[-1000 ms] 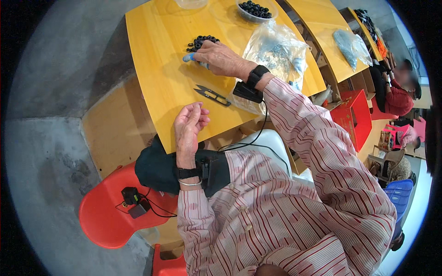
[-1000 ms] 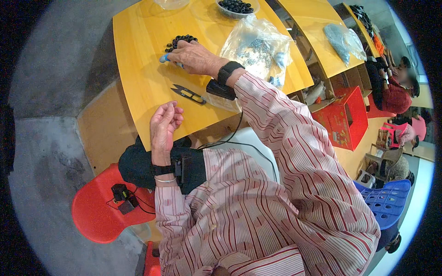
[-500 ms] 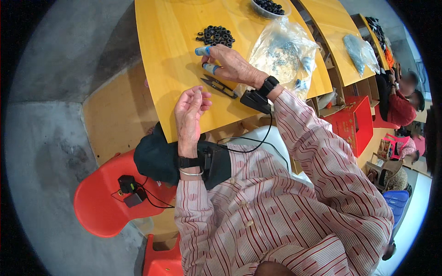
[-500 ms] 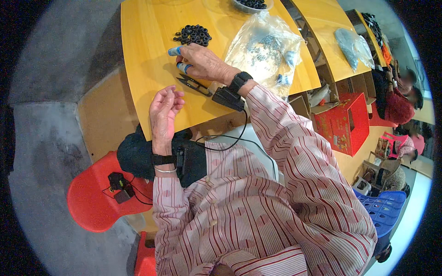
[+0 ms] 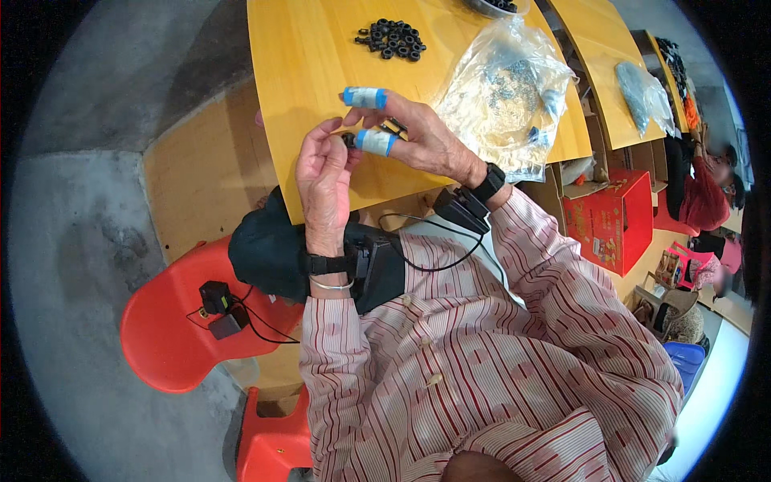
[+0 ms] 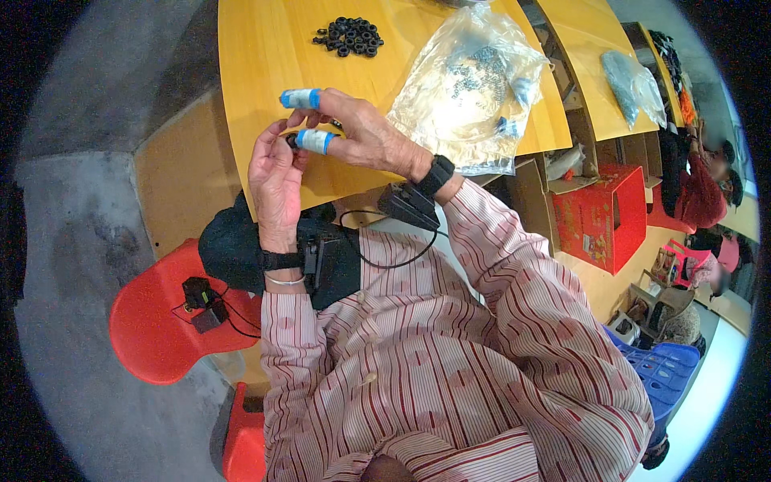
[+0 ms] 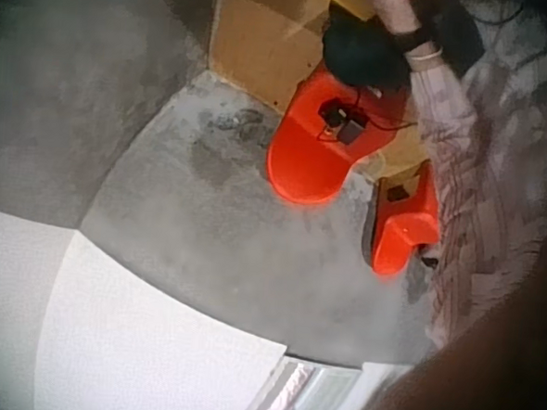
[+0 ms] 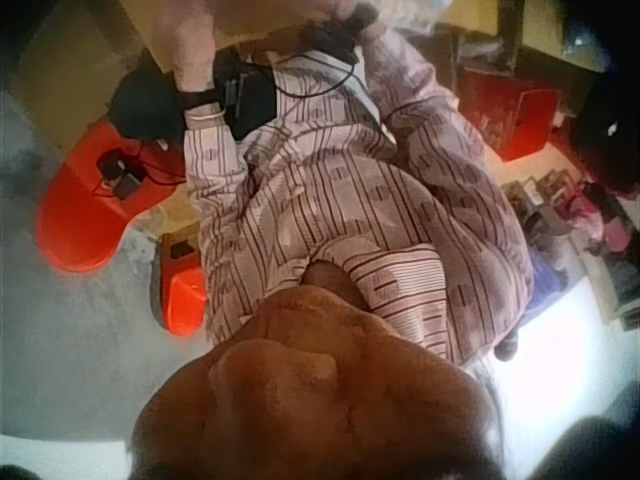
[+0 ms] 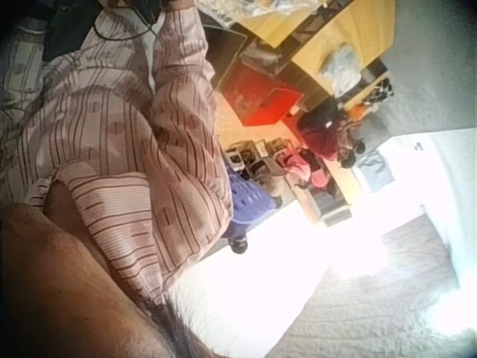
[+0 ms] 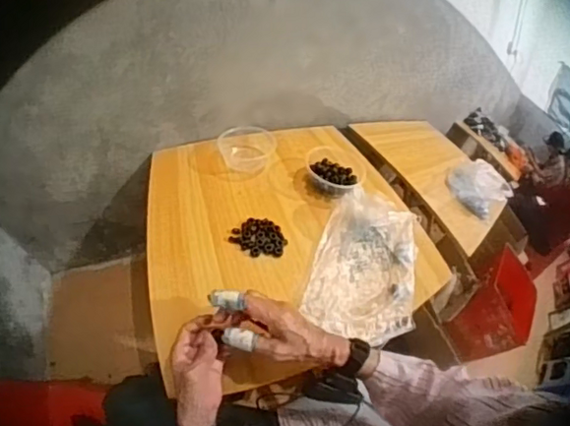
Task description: The person picks up small black plastic components and attaches blue tape to each by hand, then places them into a plastic bag.
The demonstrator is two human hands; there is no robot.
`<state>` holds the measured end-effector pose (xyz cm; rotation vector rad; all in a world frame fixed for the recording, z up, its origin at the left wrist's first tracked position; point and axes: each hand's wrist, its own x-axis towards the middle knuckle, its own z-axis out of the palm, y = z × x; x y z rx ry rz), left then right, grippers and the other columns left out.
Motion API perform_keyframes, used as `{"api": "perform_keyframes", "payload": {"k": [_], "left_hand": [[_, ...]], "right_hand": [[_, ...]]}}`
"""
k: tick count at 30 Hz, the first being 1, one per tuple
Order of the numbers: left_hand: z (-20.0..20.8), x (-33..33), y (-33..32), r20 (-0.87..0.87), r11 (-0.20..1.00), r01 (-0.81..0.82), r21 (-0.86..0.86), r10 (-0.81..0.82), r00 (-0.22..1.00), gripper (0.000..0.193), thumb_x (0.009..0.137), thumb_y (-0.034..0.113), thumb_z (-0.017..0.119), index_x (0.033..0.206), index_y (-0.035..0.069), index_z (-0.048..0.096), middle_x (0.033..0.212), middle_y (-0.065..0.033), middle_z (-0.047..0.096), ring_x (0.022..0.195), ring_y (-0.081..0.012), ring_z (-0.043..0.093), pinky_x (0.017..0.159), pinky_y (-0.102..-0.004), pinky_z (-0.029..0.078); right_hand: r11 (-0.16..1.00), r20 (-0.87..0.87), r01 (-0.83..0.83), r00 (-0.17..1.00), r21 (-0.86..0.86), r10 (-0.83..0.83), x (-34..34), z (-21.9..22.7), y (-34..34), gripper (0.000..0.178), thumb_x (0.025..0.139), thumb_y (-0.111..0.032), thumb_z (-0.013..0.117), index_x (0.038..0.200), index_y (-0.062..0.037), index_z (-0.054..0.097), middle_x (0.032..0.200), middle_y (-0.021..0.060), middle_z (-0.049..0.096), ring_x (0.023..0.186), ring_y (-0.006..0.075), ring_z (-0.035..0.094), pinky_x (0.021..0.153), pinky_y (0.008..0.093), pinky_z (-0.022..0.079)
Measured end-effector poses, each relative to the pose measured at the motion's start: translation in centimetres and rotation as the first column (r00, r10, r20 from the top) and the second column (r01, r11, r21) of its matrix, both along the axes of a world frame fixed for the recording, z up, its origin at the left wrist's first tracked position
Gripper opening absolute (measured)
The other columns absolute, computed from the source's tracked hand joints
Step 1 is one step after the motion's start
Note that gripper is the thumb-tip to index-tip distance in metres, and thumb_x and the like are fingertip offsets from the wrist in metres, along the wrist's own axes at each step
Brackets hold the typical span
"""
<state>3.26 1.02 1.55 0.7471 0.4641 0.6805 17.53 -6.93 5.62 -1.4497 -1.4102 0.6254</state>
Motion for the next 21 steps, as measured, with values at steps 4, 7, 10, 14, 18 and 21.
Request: {"api": "perform_keyframes", "payload": {"k": [4, 7, 10, 14, 18, 21], "left_hand": [[-0.4, -0.7, 0.4, 0.079, 0.998, 0.062, -0.021, -0.061, 0.995, 0.03, 0.09, 0.015, 0.057, 0.113, -0.002, 0.051, 0.096, -0.0081, 0.056, 0.083, -0.0139, 0.053, 0.08, -0.0263, 0.044], [-0.3, -0.7, 0.4, 0.114, 0.998, 0.059, -0.027, -0.056, 0.992, 0.029, 0.089, 0.017, 0.058, 0.11, -0.003, 0.053, 0.093, -0.0086, 0.056, 0.082, -0.0137, 0.052, 0.079, -0.0259, 0.044], [-0.3, -0.5, 0.3, 0.079, 1.0, 0.027, -0.006, -0.027, 0.997, 0.028, 0.093, 0.02, 0.052, 0.108, -0.004, 0.054, 0.088, -0.0082, 0.057, 0.079, -0.0123, 0.052, 0.079, -0.0245, 0.045], [-0.7, -0.6, 0.4, 0.099, 1.0, 0.027, 0.003, -0.027, 0.995, 0.027, 0.093, 0.02, 0.052, 0.107, -0.004, 0.054, 0.085, -0.0069, 0.056, 0.076, -0.0123, 0.05, 0.075, -0.0243, 0.044], [-0.7, -0.5, 0.3, 0.124, 0.997, 0.068, 0.035, -0.071, 0.99, 0.027, 0.093, 0.021, 0.052, 0.105, -0.004, 0.054, 0.082, -0.0056, 0.053, 0.073, -0.0119, 0.046, 0.068, -0.0239, 0.039], [-0.7, -0.6, 0.3, 0.11, 0.995, 0.078, 0.057, -0.084, 0.99, 0.027, 0.093, 0.021, 0.053, 0.105, -0.003, 0.053, 0.083, -0.0055, 0.053, 0.073, -0.0119, 0.046, 0.068, -0.0239, 0.039]], "right_hand": [[0.987, -0.197, 0.137, 0.969, -0.088, -0.152, -0.5, -0.7, -1.6, 0.04, 0.09, -0.011, 0.056, 0.128, -0.0042, 0.046, 0.108, 0.0049, 0.061, 0.098, 0.012, 0.056, 0.086, 0.0284, 0.045], [0.974, -0.142, 0.21, 0.965, -0.081, -0.22, -1.1, -1.3, -2.5, 0.032, 0.088, -0.013, 0.057, 0.119, -0.0028, 0.054, 0.099, 0.0111, 0.063, 0.088, 0.0183, 0.062, 0.077, 0.0285, 0.05], [0.96, -0.084, 0.242, 0.963, -0.141, -0.255, -1.4, -1.2, -3.3, 0.027, 0.088, -0.013, 0.058, 0.113, -0.0028, 0.058, 0.096, 0.0116, 0.063, 0.084, 0.0191, 0.062, 0.074, 0.0288, 0.05], [0.965, -0.033, 0.253, 0.966, -0.066, -0.256, -1.8, -1.8, -3.4, 0.024, 0.086, -0.012, 0.059, 0.108, -0.0035, 0.06, 0.092, 0.0117, 0.062, 0.078, 0.0201, 0.061, 0.07, 0.0294, 0.05], [0.968, 0.052, 0.25, 0.967, -0.03, -0.248, -1.9, -1.8, -3.6, 0.024, 0.085, -0.013, 0.06, 0.107, -0.0041, 0.061, 0.085, 0.0118, 0.06, 0.072, 0.0211, 0.058, 0.066, 0.0305, 0.048], [0.967, 0.047, 0.254, 0.966, -0.017, -0.253, -1.9, -1.6, -3.7, 0.024, 0.084, -0.013, 0.06, 0.107, -0.0044, 0.061, 0.084, 0.0118, 0.06, 0.071, 0.0215, 0.057, 0.065, 0.0309, 0.048]]}}
